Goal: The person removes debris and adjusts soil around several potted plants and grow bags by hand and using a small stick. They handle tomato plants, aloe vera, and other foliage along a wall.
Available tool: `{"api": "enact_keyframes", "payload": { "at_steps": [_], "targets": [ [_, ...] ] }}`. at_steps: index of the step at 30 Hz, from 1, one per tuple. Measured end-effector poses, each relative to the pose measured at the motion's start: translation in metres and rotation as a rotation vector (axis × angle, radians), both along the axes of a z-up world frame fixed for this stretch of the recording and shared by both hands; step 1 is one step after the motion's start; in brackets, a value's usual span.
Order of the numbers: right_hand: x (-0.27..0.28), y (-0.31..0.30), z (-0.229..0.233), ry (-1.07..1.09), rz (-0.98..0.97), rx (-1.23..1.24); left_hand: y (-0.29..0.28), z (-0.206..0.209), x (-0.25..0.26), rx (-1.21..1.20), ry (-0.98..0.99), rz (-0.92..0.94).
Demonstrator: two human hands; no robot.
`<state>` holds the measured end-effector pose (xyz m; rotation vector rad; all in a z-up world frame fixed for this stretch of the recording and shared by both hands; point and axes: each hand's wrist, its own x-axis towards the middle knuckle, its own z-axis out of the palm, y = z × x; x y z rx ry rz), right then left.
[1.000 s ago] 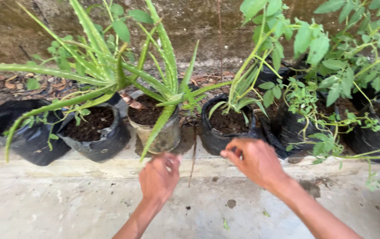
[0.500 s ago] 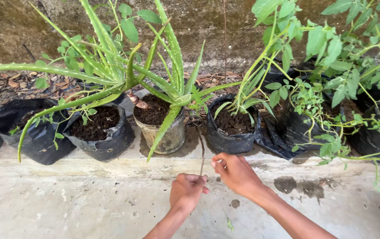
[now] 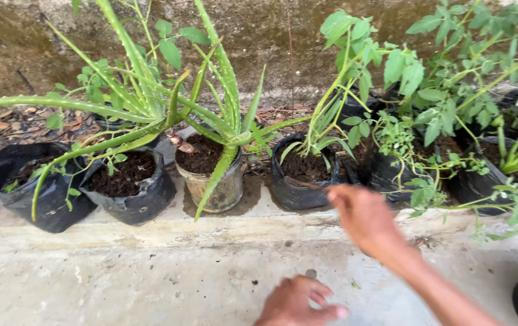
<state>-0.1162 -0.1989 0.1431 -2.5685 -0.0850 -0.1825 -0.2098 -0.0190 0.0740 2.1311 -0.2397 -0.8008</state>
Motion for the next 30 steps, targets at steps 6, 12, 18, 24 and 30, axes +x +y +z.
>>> {"api": "enact_keyframes", "payload": {
  "at_steps": [6,12,18,24,30],
  "targets": [
    [-0.005,-0.046,0.045,-0.123,-0.091,-0.259,0.03,0.052,0.031,0.013,-0.241,0.354],
    [0.013,-0.04,0.025,-0.144,-0.017,-0.185,0.054,0.073,0.053,-0.003,-0.415,0.517],
    [0.039,-0.039,0.013,-0.229,-0.066,-0.208,0.061,0.074,0.053,-0.013,-0.393,0.539],
    [0.029,-0.035,0.03,-0.262,-0.154,-0.259,0.065,0.07,0.055,0.003,-0.396,0.544],
    [0.03,-0.024,0.016,-0.149,0.011,-0.207,0.061,0.066,0.059,0.016,-0.376,0.526]
  ]
}}
